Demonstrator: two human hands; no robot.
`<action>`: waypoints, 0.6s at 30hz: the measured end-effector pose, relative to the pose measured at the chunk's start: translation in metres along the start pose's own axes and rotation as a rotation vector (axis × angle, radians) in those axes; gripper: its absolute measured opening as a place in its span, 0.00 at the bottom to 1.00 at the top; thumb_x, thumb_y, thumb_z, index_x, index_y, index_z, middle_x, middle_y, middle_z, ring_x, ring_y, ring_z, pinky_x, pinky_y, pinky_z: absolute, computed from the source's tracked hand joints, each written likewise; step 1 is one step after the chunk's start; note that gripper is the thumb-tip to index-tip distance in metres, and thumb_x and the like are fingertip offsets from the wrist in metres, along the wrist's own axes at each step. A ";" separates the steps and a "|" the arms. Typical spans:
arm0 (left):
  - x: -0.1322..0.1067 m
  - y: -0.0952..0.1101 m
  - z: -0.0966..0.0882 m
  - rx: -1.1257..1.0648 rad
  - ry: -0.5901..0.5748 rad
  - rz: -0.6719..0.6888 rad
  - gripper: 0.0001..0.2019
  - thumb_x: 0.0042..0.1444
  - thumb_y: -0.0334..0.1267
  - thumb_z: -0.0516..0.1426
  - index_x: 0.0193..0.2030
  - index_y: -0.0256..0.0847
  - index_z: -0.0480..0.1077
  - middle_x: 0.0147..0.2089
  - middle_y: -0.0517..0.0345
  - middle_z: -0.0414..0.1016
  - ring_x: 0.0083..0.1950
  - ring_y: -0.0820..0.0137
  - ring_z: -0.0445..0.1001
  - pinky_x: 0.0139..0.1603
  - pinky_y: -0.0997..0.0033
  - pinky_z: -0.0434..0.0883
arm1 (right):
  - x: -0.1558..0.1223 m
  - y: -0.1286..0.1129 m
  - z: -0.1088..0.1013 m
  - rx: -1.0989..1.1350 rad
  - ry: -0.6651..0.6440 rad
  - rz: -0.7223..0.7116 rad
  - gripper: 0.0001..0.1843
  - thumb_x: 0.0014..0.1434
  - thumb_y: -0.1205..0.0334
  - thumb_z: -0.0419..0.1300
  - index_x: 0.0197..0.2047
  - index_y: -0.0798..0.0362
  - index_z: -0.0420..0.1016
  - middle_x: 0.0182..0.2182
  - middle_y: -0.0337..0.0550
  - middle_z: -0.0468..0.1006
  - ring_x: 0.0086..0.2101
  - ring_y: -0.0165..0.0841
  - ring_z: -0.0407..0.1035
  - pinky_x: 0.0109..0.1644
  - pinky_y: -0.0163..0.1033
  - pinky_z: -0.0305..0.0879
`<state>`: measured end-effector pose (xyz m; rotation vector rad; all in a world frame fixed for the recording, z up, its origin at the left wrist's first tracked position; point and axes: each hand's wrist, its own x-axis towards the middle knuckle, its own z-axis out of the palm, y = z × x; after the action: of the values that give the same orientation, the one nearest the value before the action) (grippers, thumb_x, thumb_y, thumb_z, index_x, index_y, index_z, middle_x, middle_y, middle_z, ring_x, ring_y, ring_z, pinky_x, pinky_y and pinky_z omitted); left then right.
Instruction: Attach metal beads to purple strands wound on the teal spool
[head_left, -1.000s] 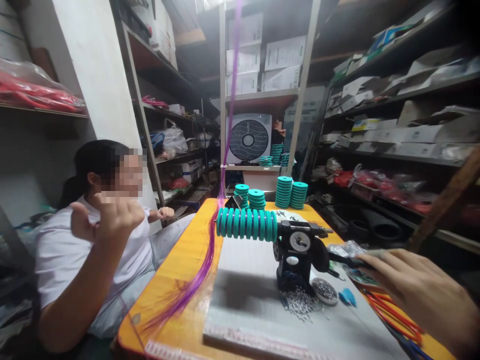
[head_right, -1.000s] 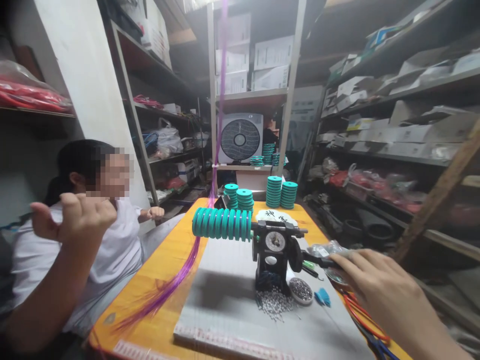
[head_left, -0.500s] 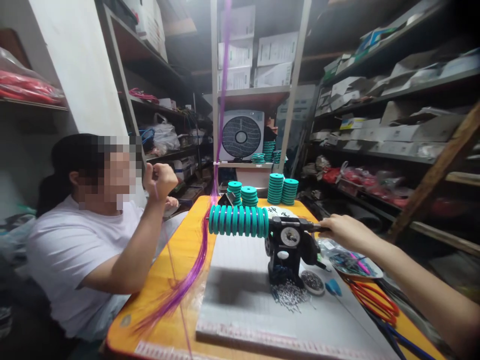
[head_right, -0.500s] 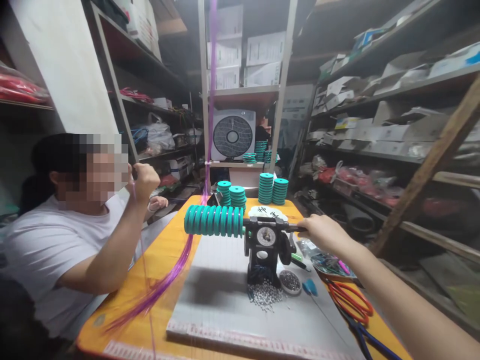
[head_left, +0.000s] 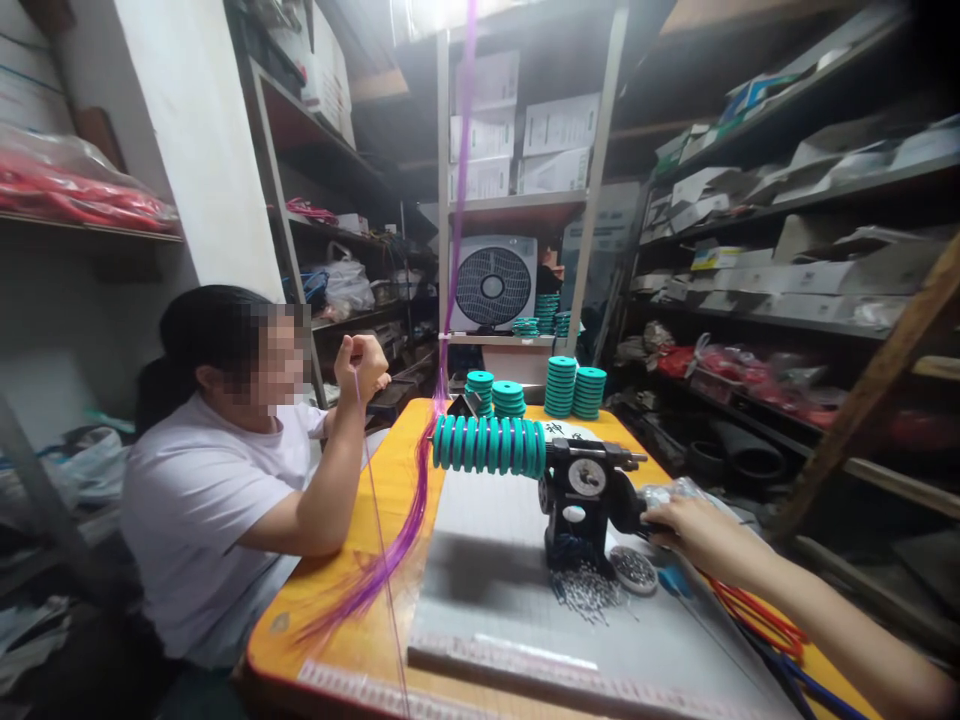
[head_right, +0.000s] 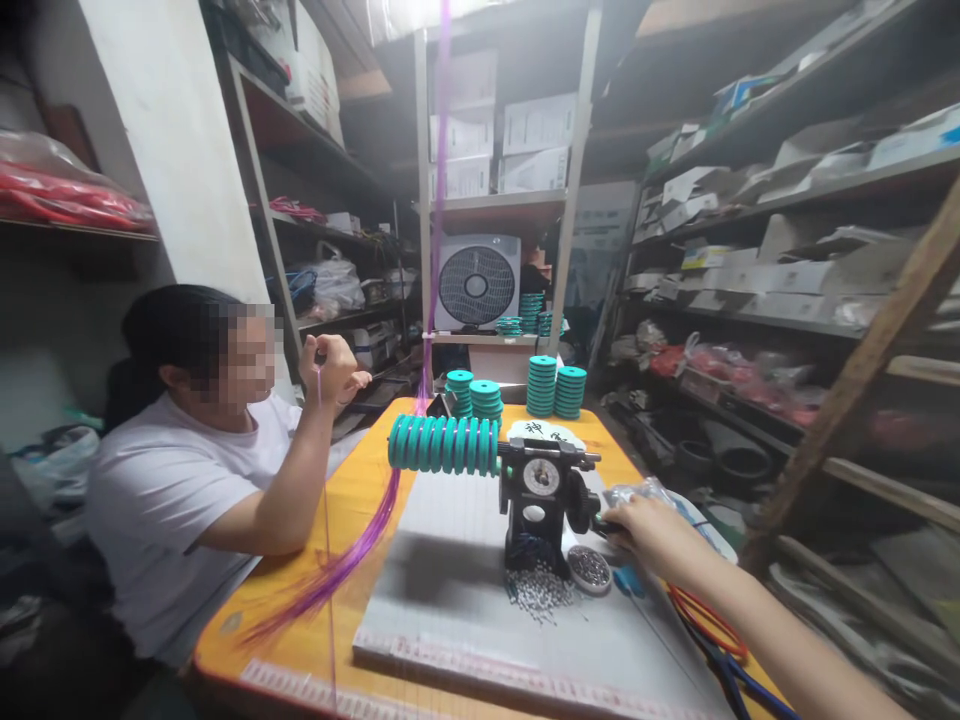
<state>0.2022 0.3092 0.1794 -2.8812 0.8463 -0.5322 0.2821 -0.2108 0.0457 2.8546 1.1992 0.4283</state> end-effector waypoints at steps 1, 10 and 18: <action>-0.002 0.000 -0.001 0.025 -0.062 0.011 0.25 0.62 0.49 0.37 0.17 0.46 0.58 0.25 0.66 0.74 0.57 0.82 0.65 0.57 0.73 0.67 | 0.000 0.000 0.001 0.002 -0.010 0.000 0.10 0.57 0.62 0.57 0.35 0.48 0.80 0.29 0.45 0.79 0.33 0.37 0.73 0.37 0.37 0.61; -0.019 0.011 0.000 0.251 -0.070 0.022 0.21 0.56 0.54 0.46 0.25 0.40 0.66 0.37 0.60 0.81 0.55 0.88 0.52 0.70 0.69 0.43 | 0.002 -0.002 0.000 0.022 -0.055 0.007 0.11 0.58 0.63 0.55 0.37 0.48 0.80 0.30 0.47 0.79 0.34 0.39 0.74 0.36 0.38 0.60; 0.016 0.037 0.007 0.543 0.239 -0.117 0.24 0.51 0.66 0.47 0.34 0.51 0.73 0.36 0.66 0.77 0.60 0.68 0.67 0.52 0.59 0.75 | -0.001 -0.009 -0.005 -0.003 -0.051 0.022 0.11 0.58 0.64 0.54 0.33 0.48 0.79 0.29 0.46 0.79 0.32 0.38 0.73 0.34 0.38 0.59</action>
<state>0.1979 0.2693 0.1711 -2.4031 0.4595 -0.9623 0.2738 -0.2053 0.0497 2.8605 1.1595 0.3553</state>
